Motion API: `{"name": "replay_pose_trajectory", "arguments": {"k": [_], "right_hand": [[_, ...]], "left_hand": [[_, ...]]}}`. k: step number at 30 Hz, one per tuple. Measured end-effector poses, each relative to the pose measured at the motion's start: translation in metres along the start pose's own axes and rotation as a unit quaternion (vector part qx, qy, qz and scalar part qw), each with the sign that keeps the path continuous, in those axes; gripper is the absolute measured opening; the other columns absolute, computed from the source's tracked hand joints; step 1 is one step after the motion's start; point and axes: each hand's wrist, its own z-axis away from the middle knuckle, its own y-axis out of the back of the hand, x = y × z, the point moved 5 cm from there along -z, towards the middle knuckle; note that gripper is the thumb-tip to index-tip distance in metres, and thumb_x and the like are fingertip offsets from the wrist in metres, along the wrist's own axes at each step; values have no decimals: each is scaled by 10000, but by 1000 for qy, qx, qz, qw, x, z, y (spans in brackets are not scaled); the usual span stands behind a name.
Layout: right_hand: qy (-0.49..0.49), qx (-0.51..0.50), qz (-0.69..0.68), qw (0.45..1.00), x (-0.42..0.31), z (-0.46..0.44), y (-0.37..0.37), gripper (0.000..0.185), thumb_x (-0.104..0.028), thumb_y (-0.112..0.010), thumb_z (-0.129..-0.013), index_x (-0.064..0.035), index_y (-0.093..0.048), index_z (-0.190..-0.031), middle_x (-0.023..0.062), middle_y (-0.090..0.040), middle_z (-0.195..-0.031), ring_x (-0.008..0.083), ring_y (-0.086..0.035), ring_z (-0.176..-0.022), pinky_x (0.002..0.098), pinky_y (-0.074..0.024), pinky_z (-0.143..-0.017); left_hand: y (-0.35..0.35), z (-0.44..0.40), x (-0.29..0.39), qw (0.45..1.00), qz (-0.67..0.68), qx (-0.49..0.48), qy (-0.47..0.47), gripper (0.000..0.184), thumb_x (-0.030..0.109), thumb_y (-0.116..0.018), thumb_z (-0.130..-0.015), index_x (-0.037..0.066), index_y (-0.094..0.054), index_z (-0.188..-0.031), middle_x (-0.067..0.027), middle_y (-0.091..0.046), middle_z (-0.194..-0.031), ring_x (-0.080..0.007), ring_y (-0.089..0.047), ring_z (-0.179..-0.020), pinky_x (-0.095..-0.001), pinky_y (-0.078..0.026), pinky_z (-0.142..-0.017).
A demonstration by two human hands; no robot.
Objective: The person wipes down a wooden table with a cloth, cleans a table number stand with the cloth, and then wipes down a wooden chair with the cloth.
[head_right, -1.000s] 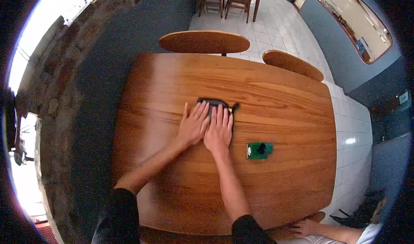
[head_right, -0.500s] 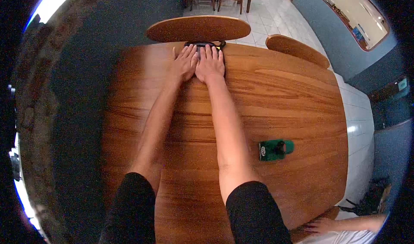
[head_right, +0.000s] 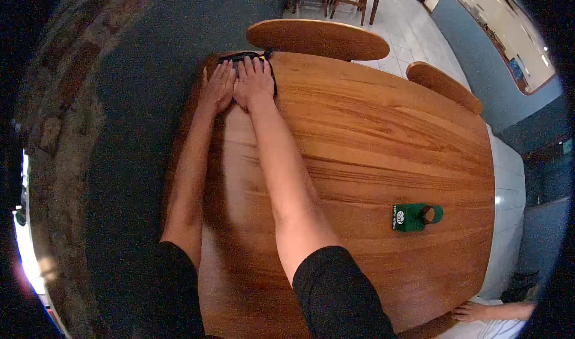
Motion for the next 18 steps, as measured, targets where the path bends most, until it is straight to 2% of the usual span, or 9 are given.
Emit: {"name": "replay_pose_trajectory", "arguments": {"k": [5,9,11,14,16,18], "right_hand": [[-18,-5,-27,999,-11,-11,-20,565,-345,-243,-984,-122,-259,-1502,64,-205,-1577,258,-161,-1454,433,-62,-1188],[-27,-14,-13,999,3,27,8,565,-345,-262,-986,-102,-262,-1496,79,-211,-1572,261,-160,-1452,432,-61,-1191],[-37,-14,-1,999,7,43,15,557,-334,-281,-986,-94,-274,-1489,84,-211,-1571,271,-168,-1447,435,-64,-1192],[-43,-9,37,998,2,77,22,549,-310,-323,-979,-82,-290,-1478,98,-229,-1560,285,-194,-1435,452,-88,-1187],[-37,33,14,999,-5,101,34,542,-282,-353,-962,-59,-323,-1455,134,-261,-1540,304,-218,-1423,463,-116,-1178],[-39,35,5,999,-28,127,70,541,-273,-365,-957,-54,-327,-1450,141,-267,-1534,308,-225,-1419,464,-120,-1177]], "left_hand": [[-12,-5,-16,1000,1,17,-4,582,397,-153,-1014,91,-251,-1499,-49,-228,-1569,-219,-201,-1445,-521,-32,-1177],[11,26,25,998,53,20,-8,580,386,-182,-1006,88,-271,-1495,-65,-266,-1555,-226,-211,-1442,-515,-24,-1178],[23,41,39,997,78,-18,-21,564,381,-192,-1019,103,-226,-1509,-61,-204,-1575,-226,-167,-1456,-507,-30,-1180],[26,69,50,994,99,-19,-41,571,395,-211,-1015,98,-250,-1501,-72,-230,-1566,-230,-184,-1451,-506,-46,-1178],[34,95,55,992,114,-9,-54,574,396,-219,-1013,85,-267,-1493,-81,-248,-1559,-232,-195,-1448,-509,-56,-1177],[78,128,53,992,108,-4,-64,575,395,-226,-1012,76,-275,-1488,-84,-257,-1555,-231,-200,-1447,-509,-58,-1177]]}}
